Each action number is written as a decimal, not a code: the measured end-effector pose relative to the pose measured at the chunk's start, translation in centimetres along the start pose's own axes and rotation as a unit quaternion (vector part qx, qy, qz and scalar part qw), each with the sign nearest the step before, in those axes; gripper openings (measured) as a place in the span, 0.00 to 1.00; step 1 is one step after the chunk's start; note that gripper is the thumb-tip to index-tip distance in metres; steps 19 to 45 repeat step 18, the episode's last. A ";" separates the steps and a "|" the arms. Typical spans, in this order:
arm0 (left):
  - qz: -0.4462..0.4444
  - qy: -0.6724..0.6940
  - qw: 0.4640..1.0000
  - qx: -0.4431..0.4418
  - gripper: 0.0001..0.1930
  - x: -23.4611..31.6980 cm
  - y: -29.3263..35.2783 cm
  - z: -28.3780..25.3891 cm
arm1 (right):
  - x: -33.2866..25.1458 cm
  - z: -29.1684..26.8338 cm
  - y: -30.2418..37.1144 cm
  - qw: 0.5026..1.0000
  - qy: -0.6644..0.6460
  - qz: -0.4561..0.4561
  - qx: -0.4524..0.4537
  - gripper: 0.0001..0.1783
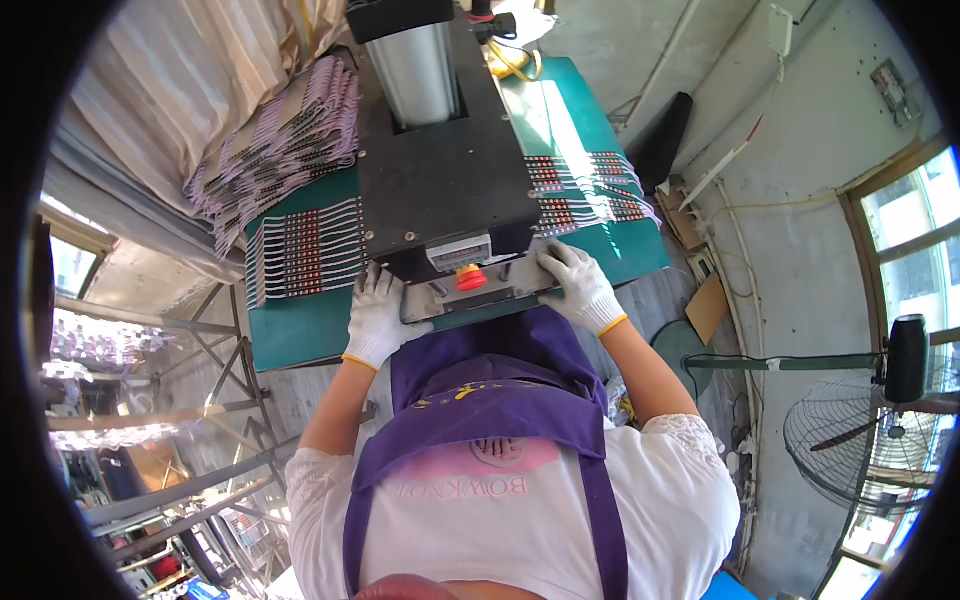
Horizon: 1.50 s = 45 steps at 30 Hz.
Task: Operating a specialized machine to process and assemble LED light strips in a factory setting.
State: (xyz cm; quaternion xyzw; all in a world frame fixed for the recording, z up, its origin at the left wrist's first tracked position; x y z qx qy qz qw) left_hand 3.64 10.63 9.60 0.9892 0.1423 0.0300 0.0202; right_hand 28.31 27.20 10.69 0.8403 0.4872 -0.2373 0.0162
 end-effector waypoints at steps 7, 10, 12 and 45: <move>-0.003 0.028 0.997 0.077 0.43 -2.5 0.4 0.0 | 2.5 -1.5 -1.2 0.994 -0.091 0.060 0.011 0.30; -0.142 -0.057 0.972 0.180 0.38 -7.5 1.1 -0.4 | 4.5 -2.1 -3.2 0.995 -0.018 0.098 0.025 0.27; -0.207 -0.084 0.958 0.182 0.38 -12.6 2.1 2.5 | 5.7 -1.6 -4.4 0.993 0.007 0.110 0.040 0.28; -0.233 -0.013 0.972 0.021 0.41 -15.4 2.4 7.5 | 7.6 -0.7 -6.2 0.972 0.035 0.214 -0.095 0.35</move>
Point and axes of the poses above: each hand's wrist, its own y-axis away from the middle knuckle, its own z-axis out of the palm, x = y × z, the point moved 8 cm from there along -y, towards the middle knuckle, and after that the axes turned 4 degrees about -y, right-handed, at the moved point
